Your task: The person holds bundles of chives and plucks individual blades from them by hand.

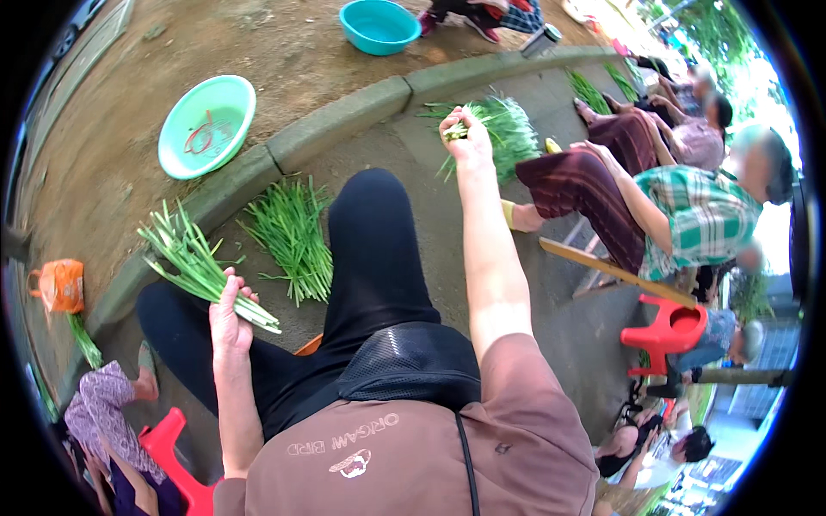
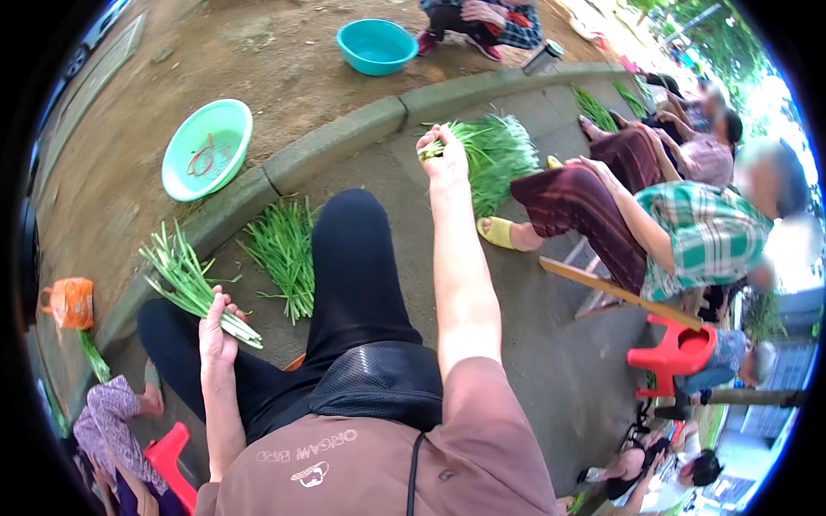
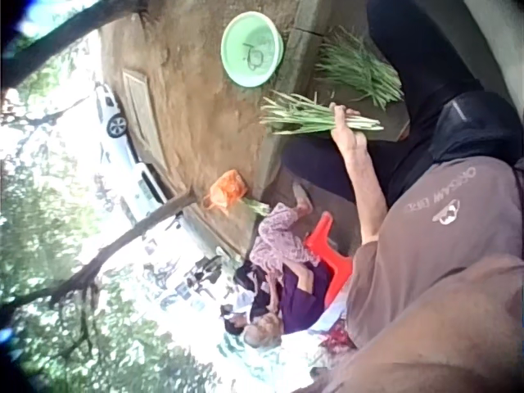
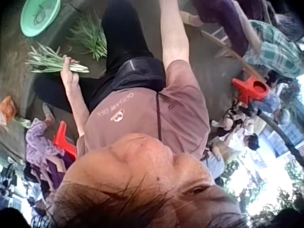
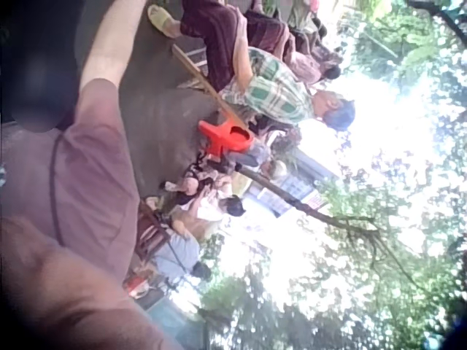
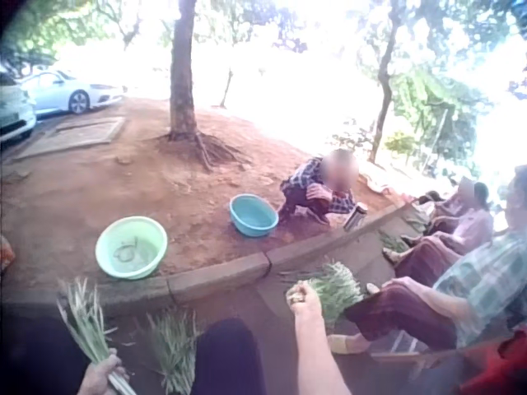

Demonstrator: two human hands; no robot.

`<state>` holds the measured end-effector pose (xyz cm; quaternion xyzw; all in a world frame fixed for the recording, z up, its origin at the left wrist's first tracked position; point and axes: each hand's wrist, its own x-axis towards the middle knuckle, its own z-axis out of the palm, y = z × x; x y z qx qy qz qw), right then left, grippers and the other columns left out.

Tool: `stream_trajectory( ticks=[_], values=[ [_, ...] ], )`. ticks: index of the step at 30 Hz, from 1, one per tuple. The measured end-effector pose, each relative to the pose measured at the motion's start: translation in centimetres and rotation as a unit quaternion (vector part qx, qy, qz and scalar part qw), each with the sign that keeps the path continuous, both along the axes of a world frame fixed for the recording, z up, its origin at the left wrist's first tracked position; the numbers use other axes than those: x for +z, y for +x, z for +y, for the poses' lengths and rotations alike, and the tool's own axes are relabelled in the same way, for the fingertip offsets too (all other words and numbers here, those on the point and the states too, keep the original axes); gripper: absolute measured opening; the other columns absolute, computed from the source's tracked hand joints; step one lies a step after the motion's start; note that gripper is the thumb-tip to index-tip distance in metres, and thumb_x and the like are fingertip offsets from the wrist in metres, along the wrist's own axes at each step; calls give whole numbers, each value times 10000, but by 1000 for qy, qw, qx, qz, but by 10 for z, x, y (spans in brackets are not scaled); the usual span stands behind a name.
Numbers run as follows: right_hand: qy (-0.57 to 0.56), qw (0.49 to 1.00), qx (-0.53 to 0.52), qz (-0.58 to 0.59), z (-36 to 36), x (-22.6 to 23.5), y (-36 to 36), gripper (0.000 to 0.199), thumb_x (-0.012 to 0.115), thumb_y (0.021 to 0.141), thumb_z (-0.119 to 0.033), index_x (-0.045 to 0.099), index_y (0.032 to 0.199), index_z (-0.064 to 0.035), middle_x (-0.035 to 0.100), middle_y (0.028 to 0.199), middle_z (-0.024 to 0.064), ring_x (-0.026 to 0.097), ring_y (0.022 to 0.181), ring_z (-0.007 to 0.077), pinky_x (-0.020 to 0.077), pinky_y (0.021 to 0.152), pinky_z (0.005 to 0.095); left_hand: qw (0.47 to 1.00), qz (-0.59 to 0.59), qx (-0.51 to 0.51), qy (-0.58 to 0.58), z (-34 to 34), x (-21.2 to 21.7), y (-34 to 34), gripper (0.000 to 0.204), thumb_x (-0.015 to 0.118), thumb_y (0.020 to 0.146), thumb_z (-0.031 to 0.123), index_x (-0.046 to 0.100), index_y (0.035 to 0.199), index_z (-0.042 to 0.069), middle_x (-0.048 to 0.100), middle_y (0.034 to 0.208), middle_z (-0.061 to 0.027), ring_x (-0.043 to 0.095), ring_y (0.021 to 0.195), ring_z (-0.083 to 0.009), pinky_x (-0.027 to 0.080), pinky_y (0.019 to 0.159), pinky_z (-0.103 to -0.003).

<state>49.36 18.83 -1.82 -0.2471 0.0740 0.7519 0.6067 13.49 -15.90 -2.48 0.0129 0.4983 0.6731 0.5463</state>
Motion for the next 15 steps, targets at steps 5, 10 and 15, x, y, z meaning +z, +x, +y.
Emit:
stream_trajectory(
  ticks=[5,10,15],
  values=[
    [176,957,231,-27,-68,47,-89,158,531,903,-65,509,1049,-9,557,850,63,497,676,135,437,573,267,999,10,-8,47,-3,17,3,360,624,856,107,482,1183,53,551,849,-20,555,760,-130,509,702,-305],
    [277,866,368,-197,-172,82,-148,324,619,845,-77,489,1136,-16,568,899,64,518,657,134,434,562,265,997,15,-42,63,5,44,15,363,668,817,83,510,1139,26,573,852,-26,582,785,-141,502,714,-296],
    [333,758,492,-269,-225,63,-191,338,711,769,-55,522,1048,-40,577,789,21,530,617,98,439,550,236,992,4,-43,117,7,46,17,272,681,812,88,578,1059,38,612,943,-30,594,838,-129,494,754,-285]
  ],
)
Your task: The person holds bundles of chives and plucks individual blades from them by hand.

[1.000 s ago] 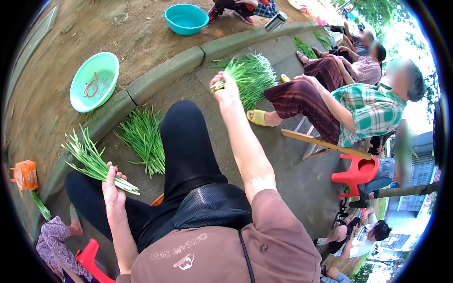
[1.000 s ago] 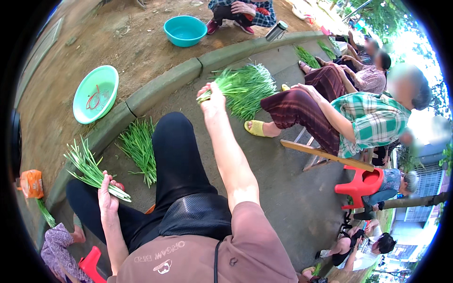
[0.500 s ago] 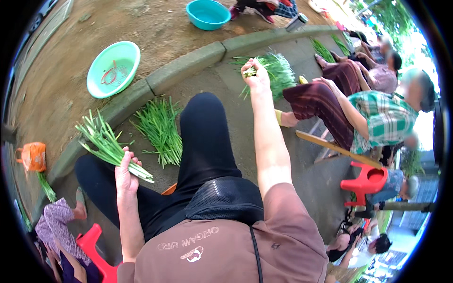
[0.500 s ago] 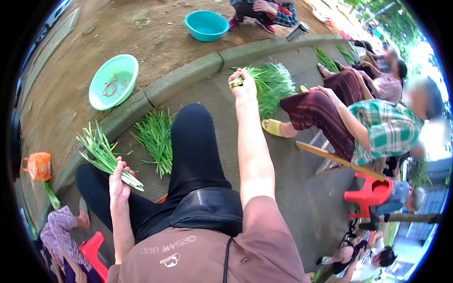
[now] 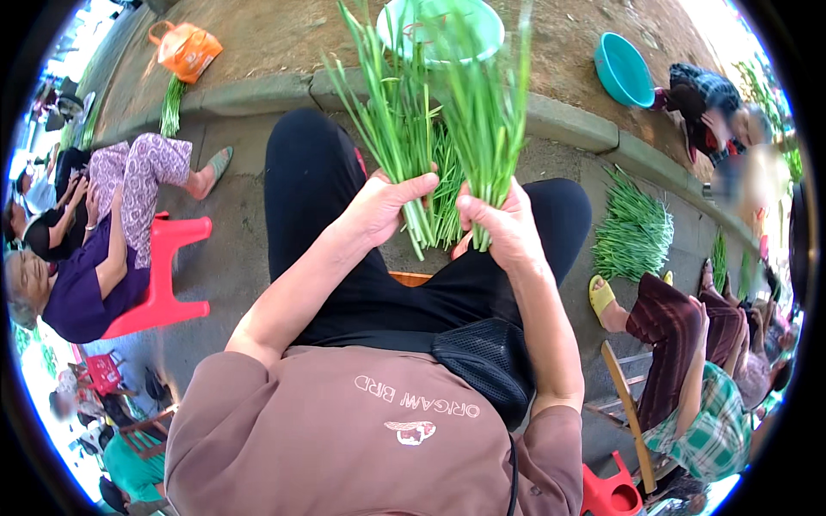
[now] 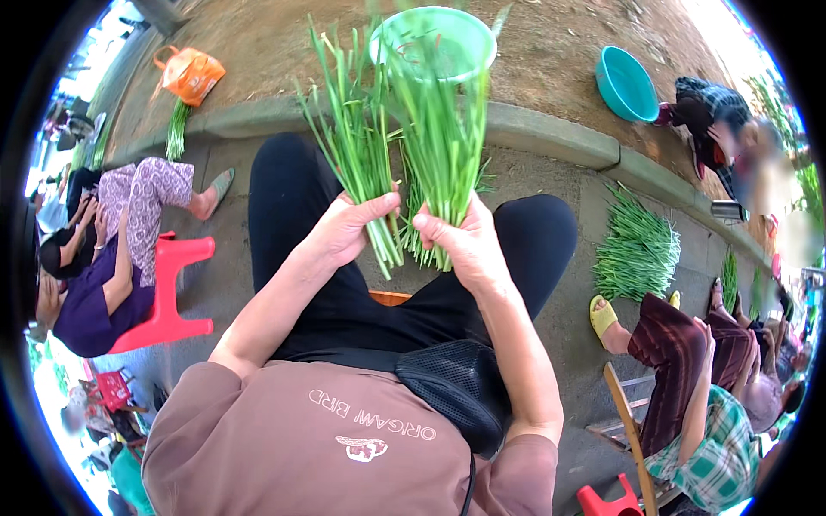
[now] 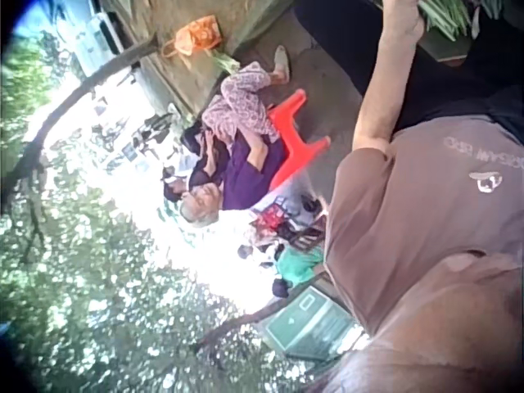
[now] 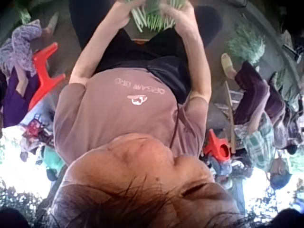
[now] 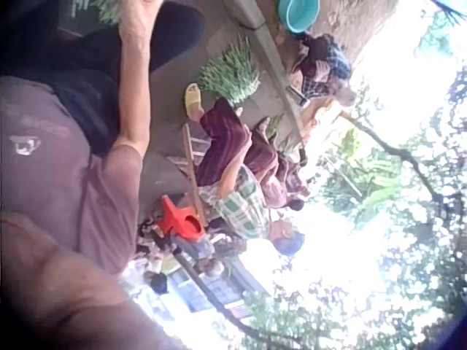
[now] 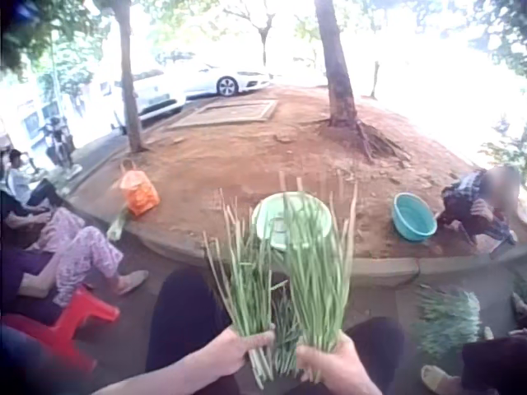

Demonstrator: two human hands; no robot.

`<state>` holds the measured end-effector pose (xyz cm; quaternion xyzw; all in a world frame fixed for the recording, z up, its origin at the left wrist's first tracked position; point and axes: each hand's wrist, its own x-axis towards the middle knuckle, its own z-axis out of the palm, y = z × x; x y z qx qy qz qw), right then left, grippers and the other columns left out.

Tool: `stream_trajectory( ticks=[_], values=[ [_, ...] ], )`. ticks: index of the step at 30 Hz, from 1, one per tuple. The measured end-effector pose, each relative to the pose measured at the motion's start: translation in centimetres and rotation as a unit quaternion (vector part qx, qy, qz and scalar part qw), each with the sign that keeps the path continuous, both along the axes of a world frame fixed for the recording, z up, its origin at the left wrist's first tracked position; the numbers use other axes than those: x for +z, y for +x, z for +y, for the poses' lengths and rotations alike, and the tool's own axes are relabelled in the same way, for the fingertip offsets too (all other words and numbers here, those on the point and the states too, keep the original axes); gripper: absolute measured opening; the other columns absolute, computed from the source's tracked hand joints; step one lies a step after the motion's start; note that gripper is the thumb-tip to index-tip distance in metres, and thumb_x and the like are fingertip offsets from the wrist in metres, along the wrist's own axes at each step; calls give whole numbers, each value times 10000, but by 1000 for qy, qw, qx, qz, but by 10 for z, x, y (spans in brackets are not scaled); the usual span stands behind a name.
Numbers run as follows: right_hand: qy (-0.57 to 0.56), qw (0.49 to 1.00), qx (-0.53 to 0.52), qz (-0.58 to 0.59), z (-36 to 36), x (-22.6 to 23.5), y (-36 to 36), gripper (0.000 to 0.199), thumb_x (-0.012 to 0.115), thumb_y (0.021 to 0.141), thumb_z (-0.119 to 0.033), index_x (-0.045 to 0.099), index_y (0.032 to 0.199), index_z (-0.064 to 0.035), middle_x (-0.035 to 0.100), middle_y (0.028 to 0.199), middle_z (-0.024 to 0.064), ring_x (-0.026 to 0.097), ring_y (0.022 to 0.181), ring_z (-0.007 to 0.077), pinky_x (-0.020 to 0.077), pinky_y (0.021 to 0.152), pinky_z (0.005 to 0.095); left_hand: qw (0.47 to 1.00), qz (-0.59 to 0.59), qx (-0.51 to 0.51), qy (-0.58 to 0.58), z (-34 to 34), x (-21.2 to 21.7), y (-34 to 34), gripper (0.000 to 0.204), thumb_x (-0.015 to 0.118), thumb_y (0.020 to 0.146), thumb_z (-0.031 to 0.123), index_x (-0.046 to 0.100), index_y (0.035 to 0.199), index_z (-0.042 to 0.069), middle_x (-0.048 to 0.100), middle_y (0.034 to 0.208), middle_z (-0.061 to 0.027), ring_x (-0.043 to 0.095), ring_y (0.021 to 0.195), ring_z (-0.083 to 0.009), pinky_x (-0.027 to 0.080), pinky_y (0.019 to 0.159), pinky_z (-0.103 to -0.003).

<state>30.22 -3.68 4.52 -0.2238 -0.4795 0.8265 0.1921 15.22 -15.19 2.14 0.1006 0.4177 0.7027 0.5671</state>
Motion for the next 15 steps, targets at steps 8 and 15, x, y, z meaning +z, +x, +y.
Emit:
stream_trajectory(
  ticks=[8,15],
  values=[
    [138,987,11,-87,-33,-28,-16,406,653,813,-21,484,1182,-16,581,987,25,550,885,105,454,794,249,997,-46,-7,59,-8,-14,7,362,701,790,84,572,1126,45,620,1039,-36,587,964,-150,477,856,-316],
    [-4,999,-14,-28,-23,-35,-9,263,567,877,-67,495,1122,-6,584,859,64,590,722,136,518,588,252,997,-74,8,5,-5,-22,6,221,664,832,117,591,1032,57,589,814,-21,552,689,-118,493,648,-266]
  ],
)
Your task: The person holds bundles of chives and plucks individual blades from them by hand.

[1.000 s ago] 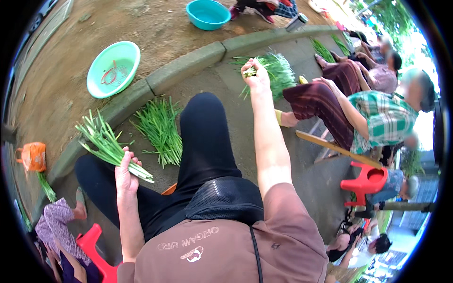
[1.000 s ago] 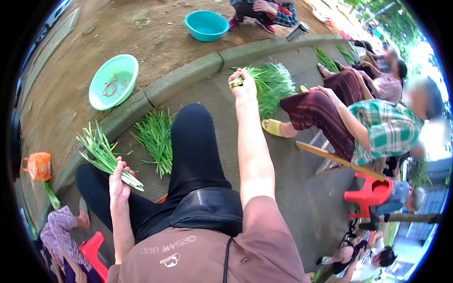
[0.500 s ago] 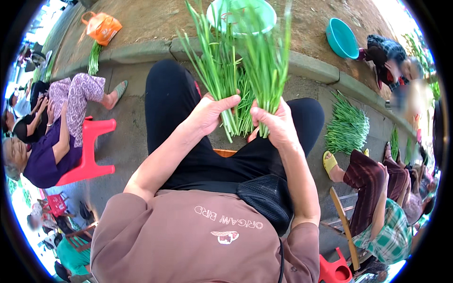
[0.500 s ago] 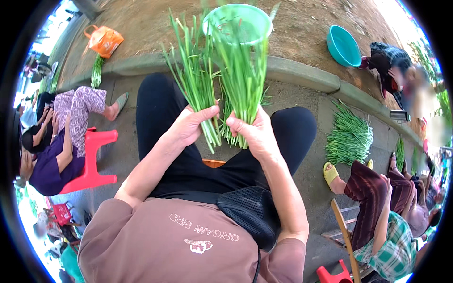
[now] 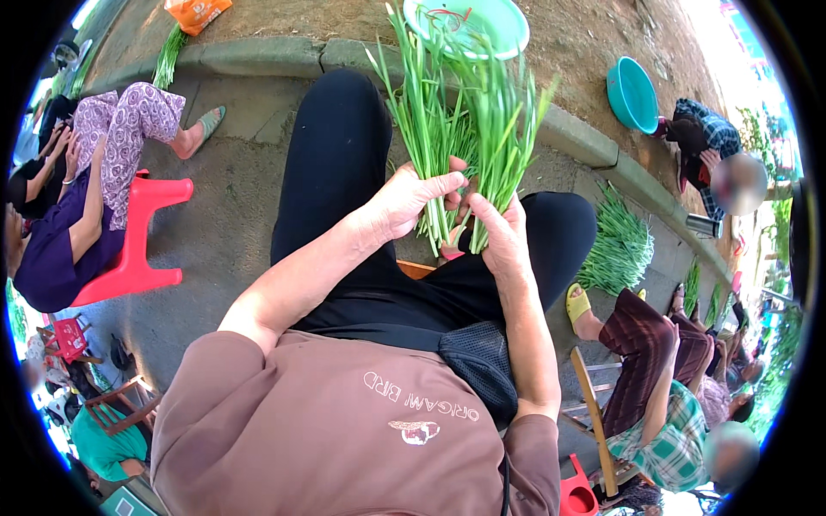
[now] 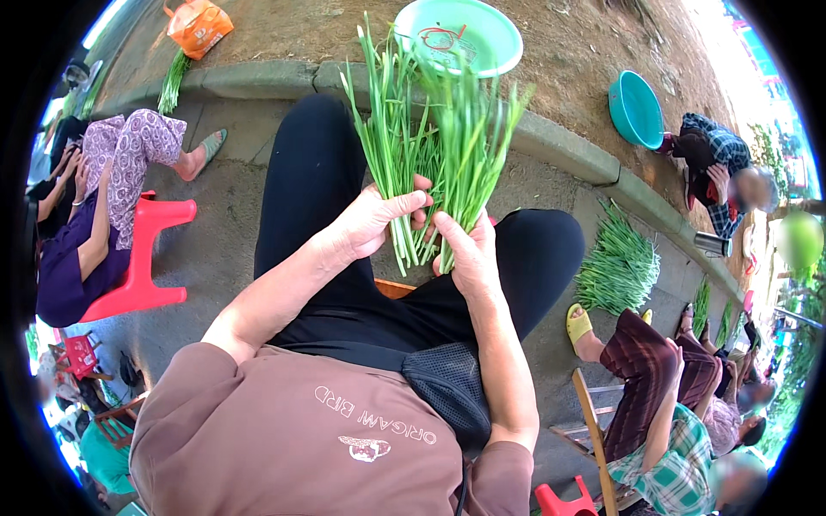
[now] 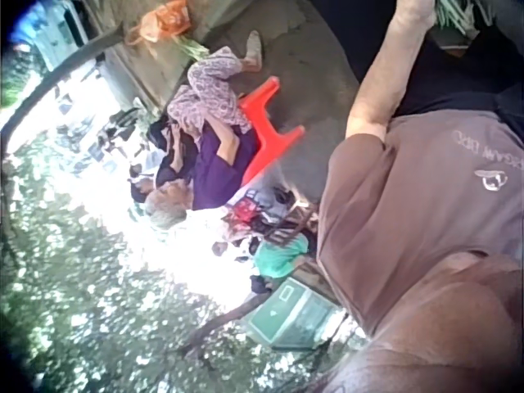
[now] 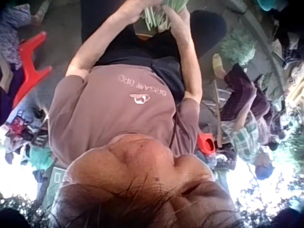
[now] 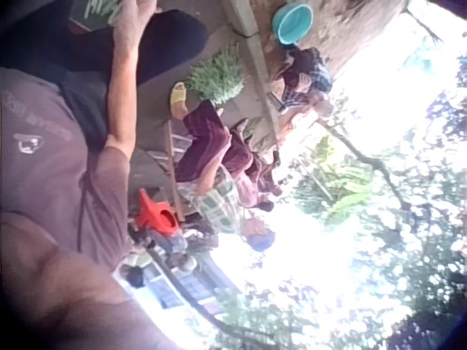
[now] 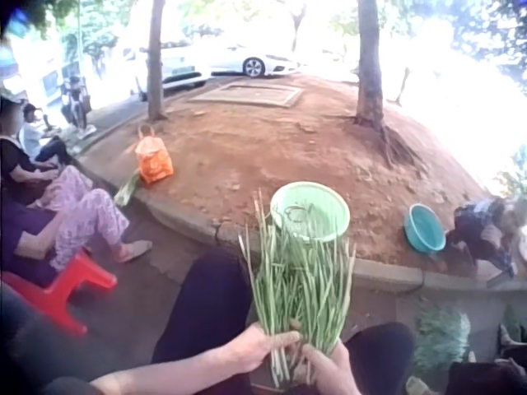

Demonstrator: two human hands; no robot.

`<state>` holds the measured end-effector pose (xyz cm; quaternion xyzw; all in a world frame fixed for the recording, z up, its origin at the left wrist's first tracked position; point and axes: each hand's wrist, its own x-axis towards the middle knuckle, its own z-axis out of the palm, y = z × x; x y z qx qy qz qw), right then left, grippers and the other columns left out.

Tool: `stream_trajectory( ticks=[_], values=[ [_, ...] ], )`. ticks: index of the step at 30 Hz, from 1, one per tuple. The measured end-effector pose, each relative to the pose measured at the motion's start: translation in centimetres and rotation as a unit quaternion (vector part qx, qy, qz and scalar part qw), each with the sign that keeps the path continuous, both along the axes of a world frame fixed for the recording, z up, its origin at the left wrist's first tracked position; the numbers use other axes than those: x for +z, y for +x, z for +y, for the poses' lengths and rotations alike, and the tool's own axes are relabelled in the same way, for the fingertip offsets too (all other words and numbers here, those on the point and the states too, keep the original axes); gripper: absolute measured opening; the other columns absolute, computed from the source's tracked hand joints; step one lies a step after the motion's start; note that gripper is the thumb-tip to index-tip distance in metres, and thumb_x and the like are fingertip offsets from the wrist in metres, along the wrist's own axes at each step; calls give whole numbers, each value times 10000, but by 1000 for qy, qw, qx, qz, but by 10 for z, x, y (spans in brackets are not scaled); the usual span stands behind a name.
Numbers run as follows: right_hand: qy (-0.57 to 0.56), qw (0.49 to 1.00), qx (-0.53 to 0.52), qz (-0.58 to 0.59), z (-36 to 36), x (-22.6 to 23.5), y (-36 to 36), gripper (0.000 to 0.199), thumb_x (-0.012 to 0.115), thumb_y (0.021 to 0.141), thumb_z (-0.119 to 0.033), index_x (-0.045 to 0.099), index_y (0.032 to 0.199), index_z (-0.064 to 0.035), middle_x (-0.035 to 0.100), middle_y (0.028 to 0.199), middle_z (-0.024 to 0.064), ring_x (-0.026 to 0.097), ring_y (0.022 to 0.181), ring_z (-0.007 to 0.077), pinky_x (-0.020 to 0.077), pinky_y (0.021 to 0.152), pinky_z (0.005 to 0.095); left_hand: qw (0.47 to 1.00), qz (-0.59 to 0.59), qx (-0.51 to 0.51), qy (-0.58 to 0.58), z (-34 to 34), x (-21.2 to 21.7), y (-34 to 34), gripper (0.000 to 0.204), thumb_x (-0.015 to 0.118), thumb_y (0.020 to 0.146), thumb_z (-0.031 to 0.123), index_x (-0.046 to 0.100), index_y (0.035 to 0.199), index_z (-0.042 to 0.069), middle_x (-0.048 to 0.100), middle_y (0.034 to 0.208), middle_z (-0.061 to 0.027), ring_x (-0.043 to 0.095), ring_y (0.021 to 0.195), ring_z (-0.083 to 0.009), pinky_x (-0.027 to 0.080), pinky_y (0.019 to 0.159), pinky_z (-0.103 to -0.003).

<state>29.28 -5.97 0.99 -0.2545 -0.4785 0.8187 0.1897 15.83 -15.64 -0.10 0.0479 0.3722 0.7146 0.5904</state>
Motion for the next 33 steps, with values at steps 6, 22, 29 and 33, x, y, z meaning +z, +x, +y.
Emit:
stream_trajectory(
  ticks=[6,22,29,33],
  values=[
    [-57,998,-10,10,-4,-3,-2,204,548,880,-65,503,1073,-18,561,859,45,569,674,124,511,573,254,1000,-4,27,-6,0,-22,-4,185,662,839,149,605,999,78,573,802,-7,532,666,-115,474,619,-258],
    [25,999,10,21,-10,-2,-10,478,630,810,17,447,1247,-42,581,1165,60,595,932,125,496,781,259,979,193,-36,-54,1,-19,-8,327,692,788,82,574,1084,8,630,951,-50,579,862,-124,464,782,-281],
    [40,999,-1,-16,-5,-27,-4,418,635,796,18,479,1179,-46,608,982,48,603,811,104,514,653,236,980,175,-82,-47,0,-20,-13,309,692,786,70,609,1078,12,646,975,-48,594,886,-133,463,820,-287],
    [43,997,-10,-66,-6,-14,-5,339,609,814,-10,493,1131,-45,602,910,36,557,657,64,433,399,187,978,191,-74,-50,-2,-17,-15,298,686,787,61,612,1071,11,646,967,-47,599,873,-133,469,804,-284]
  ],
)
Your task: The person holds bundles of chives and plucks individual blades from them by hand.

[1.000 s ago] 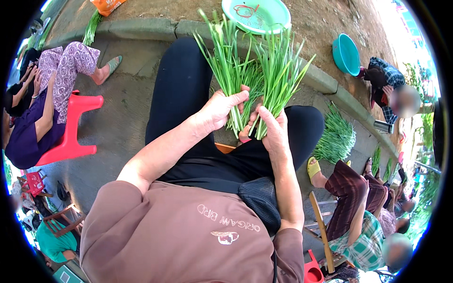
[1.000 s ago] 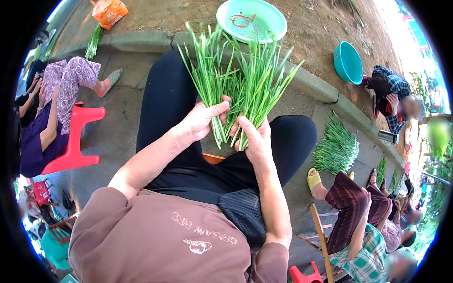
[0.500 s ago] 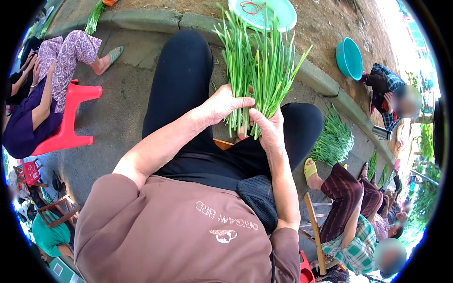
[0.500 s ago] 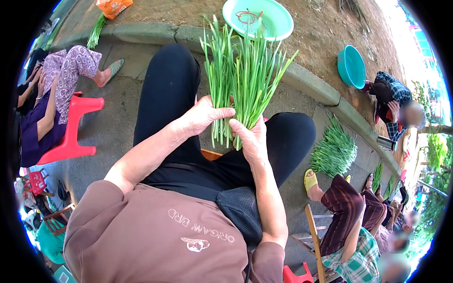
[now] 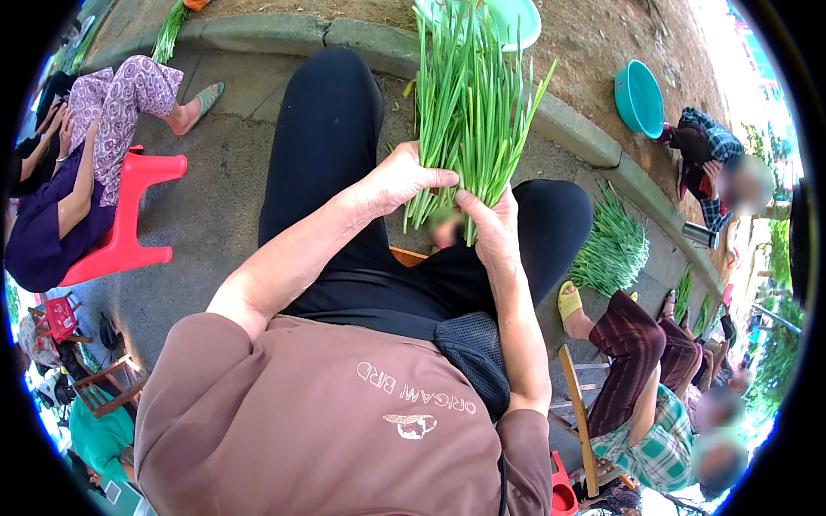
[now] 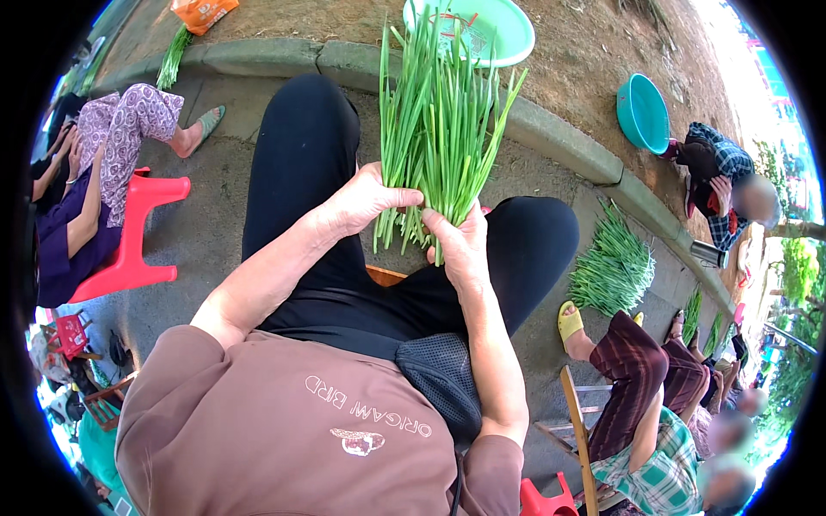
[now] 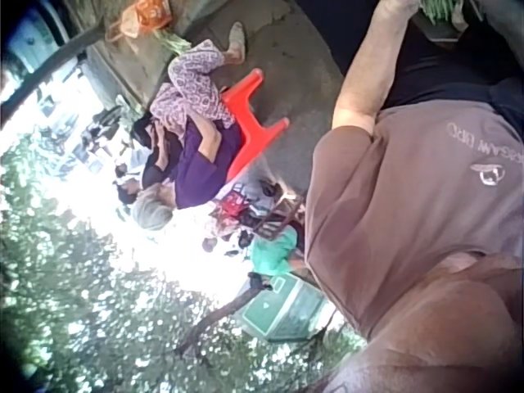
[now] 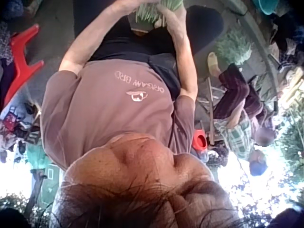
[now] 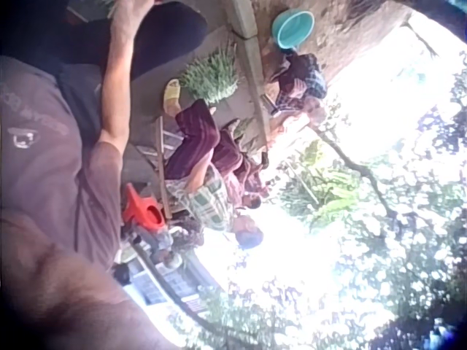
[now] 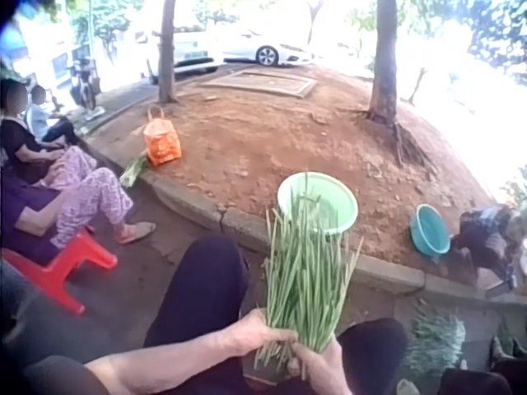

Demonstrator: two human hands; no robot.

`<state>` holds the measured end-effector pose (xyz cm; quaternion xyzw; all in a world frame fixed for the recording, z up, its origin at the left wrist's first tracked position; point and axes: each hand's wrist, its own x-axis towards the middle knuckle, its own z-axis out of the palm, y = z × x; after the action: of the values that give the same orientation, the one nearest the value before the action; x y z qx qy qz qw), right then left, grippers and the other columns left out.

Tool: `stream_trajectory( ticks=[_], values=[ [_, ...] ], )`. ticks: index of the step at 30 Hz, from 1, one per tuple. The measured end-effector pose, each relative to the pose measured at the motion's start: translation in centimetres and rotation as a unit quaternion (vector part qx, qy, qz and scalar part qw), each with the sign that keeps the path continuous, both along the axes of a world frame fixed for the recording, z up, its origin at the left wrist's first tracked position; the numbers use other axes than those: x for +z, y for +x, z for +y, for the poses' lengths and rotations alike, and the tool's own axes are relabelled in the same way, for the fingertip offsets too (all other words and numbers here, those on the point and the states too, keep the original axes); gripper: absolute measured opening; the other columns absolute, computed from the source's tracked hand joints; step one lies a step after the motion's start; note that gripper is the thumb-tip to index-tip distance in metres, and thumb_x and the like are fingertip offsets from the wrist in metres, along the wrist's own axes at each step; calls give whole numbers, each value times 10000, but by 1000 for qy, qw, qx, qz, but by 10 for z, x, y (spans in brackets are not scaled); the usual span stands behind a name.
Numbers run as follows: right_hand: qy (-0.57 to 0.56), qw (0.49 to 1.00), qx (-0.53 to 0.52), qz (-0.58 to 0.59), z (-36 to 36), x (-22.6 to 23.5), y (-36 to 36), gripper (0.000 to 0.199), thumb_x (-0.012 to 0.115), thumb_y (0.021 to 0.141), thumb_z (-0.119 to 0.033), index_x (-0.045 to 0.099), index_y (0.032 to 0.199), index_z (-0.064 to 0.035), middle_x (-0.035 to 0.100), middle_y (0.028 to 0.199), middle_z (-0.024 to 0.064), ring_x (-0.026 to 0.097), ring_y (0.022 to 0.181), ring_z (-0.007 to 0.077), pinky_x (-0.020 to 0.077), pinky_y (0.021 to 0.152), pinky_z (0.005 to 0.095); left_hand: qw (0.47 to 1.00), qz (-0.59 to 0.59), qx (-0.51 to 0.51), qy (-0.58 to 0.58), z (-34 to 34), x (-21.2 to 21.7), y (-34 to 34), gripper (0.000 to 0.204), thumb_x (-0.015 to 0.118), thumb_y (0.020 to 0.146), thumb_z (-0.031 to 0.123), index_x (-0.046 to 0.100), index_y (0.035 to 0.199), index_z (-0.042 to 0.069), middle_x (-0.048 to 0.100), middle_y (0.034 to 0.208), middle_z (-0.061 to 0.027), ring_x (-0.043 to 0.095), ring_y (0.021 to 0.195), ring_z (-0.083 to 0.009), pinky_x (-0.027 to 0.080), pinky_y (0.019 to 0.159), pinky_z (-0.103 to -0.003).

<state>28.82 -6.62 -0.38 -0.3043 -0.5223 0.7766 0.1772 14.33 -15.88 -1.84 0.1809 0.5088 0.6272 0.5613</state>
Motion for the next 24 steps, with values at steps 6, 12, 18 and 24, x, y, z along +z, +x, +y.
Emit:
stream_trajectory(
  ticks=[6,12,18,24],
  values=[
    [-42,992,-116,40,7,1,1,190,565,824,11,522,1007,-14,577,740,55,544,584,126,489,533,269,997,3,78,-31,2,-4,-3,282,663,794,38,589,1064,3,640,929,-56,606,846,-146,483,767,-291],
    [7,999,-9,30,1,-5,-3,374,659,804,-16,509,1146,-30,631,986,58,596,752,96,503,597,209,999,18,27,-11,2,-7,2,294,643,787,3,587,1076,8,639,969,-71,612,856,-160,488,782,-300],
    [41,998,4,40,-1,-14,-5,455,680,774,15,477,1180,-24,621,997,56,605,815,107,500,691,226,999,-41,-6,-9,1,-13,2,300,631,810,19,585,1106,-5,639,988,-77,610,843,-142,494,780,-287],
    [7,998,-40,-41,5,-4,-4,250,577,796,40,541,1039,-8,602,807,39,557,625,104,459,544,221,998,19,23,-48,1,-9,-2,313,633,814,36,568,1116,-15,623,916,-56,608,779,-134,507,716,-265]
  ],
)
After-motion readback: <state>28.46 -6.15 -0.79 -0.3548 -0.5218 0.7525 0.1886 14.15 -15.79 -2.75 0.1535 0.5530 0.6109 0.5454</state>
